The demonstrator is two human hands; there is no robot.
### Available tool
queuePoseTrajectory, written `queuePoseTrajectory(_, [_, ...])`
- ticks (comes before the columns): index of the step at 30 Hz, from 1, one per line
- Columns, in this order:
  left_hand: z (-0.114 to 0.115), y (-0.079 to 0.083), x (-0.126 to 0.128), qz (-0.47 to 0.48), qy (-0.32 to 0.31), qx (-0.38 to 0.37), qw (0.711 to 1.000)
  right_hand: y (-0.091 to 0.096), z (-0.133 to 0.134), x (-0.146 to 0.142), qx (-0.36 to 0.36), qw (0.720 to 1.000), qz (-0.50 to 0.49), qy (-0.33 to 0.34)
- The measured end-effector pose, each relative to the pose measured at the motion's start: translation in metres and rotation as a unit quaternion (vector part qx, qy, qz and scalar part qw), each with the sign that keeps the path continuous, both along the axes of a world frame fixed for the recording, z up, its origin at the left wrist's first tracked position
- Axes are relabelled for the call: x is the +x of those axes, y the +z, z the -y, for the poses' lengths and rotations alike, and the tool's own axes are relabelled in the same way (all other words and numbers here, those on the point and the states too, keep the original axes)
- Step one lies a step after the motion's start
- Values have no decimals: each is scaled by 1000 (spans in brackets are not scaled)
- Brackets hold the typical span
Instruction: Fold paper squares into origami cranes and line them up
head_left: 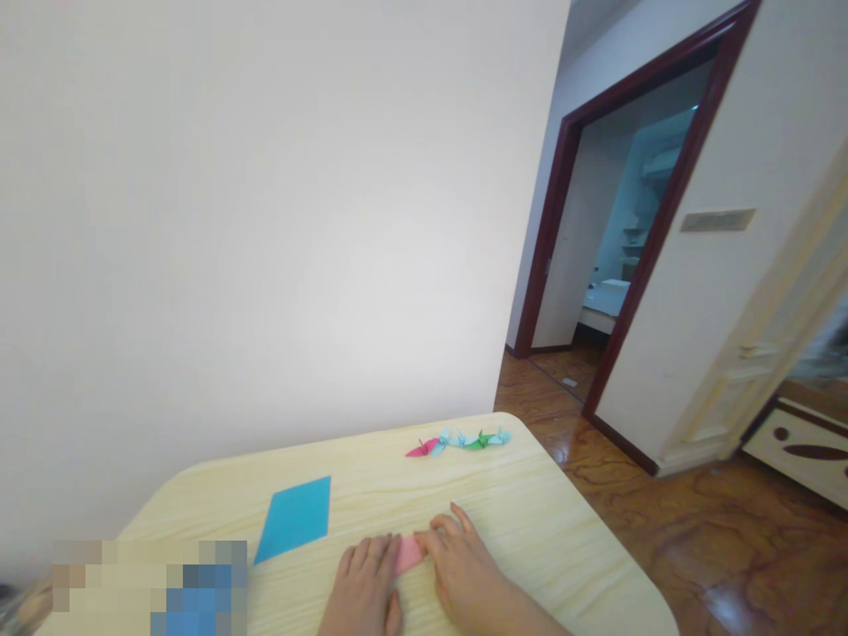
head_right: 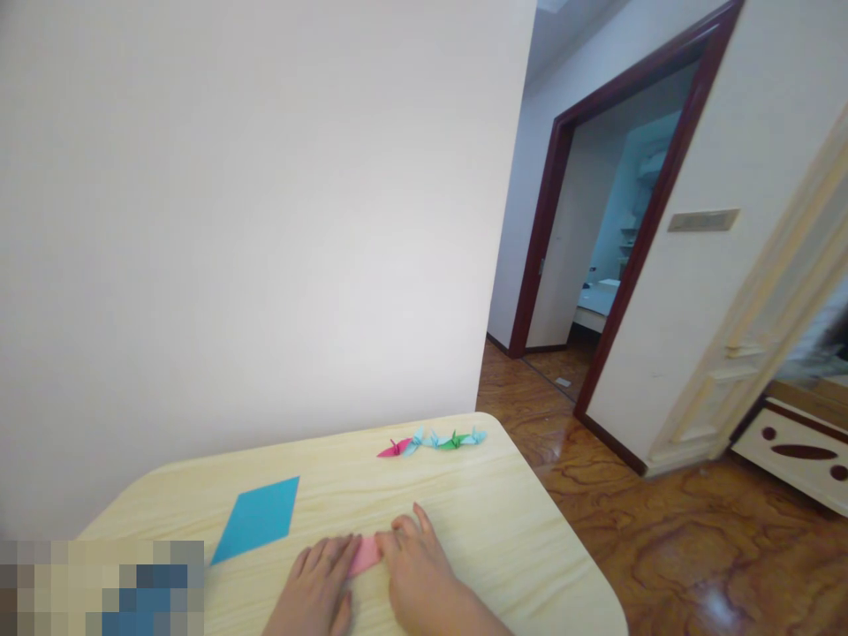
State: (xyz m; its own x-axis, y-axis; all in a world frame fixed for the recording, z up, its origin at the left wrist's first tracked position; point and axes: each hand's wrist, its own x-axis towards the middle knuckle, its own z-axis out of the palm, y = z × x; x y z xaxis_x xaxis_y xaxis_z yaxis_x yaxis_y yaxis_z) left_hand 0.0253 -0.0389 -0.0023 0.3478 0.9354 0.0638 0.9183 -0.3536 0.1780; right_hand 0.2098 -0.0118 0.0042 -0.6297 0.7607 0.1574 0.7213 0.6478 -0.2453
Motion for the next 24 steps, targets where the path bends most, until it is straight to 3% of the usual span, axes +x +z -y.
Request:
queuePoseTrajectory(5, [6,2,8,-26,10,2,1000,5,-8,-4,6,999,10,36])
queuePoseTrajectory(9, [-3,12,7,-29,-9,0,1000,5,-16,-6,-5,999,0,42])
queuePoseTrajectory(16, [-29,24,-8,78,-127,-5,989,0,-20,6,-14,998,-45,42])
queuePoseTrajectory(24, [-33,24,-7,132,-140,2,981,13,-15,8,-23,997,-71,31])
